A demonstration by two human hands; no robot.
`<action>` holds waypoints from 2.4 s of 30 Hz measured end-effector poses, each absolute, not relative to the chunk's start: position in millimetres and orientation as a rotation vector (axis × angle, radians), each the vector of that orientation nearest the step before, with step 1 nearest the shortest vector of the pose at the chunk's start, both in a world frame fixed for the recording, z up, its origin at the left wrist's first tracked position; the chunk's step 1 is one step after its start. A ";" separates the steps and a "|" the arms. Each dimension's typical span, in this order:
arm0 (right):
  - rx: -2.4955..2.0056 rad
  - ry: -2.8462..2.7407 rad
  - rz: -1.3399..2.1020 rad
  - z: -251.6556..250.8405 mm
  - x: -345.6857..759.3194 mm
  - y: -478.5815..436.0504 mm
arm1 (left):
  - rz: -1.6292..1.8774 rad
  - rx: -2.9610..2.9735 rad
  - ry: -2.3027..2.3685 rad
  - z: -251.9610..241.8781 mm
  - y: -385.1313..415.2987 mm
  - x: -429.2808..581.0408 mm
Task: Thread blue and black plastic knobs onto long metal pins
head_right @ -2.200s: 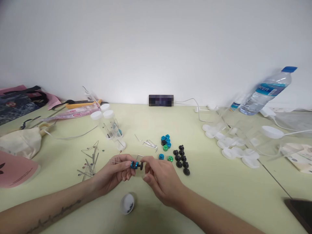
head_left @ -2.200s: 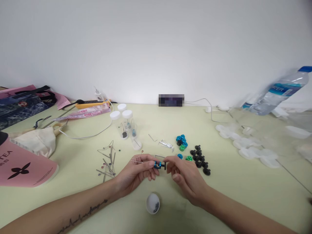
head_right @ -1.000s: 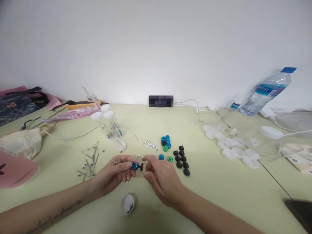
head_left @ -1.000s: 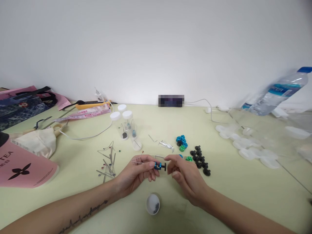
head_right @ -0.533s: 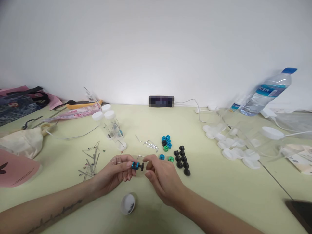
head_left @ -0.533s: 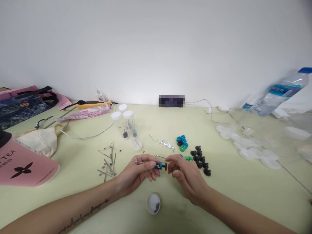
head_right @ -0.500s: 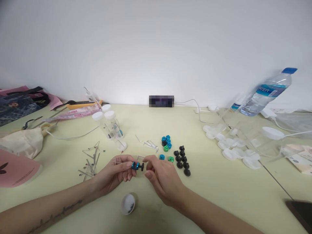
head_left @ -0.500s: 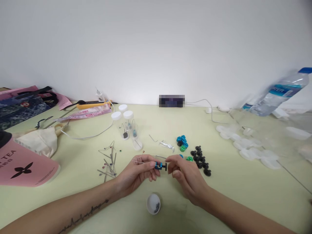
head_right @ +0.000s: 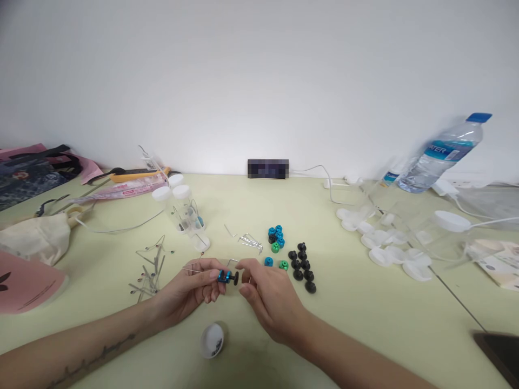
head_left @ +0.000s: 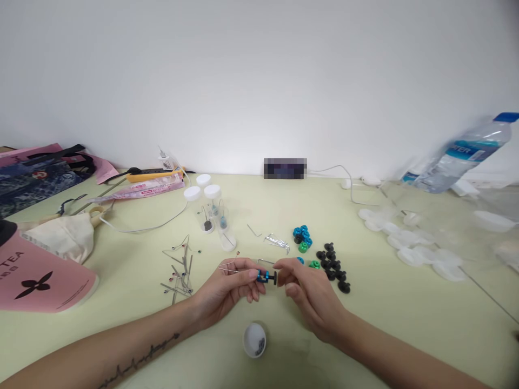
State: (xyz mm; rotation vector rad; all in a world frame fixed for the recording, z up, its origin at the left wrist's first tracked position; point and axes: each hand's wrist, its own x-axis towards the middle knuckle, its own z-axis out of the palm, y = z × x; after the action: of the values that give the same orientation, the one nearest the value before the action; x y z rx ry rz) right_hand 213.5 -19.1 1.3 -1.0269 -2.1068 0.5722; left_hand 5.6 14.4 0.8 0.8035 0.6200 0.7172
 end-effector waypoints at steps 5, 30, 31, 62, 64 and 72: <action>-1.039 -2.100 0.560 1.9 212.8 -18.7 | 0.719 0.810 0.614 1.5 14.1 5.5; -1.034 -2.098 0.510 1.6 213.6 -19.6 | 0.723 0.812 0.585 -1.4 14.2 4.7; -1.035 -2.090 0.516 1.9 213.6 -19.6 | 0.723 0.813 0.586 -1.2 14.2 4.7; -1.101 -2.146 0.365 -2.7 209.2 -15.5 | 0.728 0.805 0.593 -2.3 14.8 4.7; -1.082 -2.132 0.360 -4.1 209.4 -15.5 | 0.729 0.809 0.596 -1.9 15.2 5.3; -1.026 -2.122 0.378 -6.9 210.7 -13.2 | 0.746 0.826 0.606 -2.2 13.5 6.3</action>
State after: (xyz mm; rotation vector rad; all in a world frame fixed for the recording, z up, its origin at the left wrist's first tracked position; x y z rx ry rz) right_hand 210.7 -13.2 -6.9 -1.0264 -2.1222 0.3784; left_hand 6.3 13.5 -2.2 0.8262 0.6062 0.7460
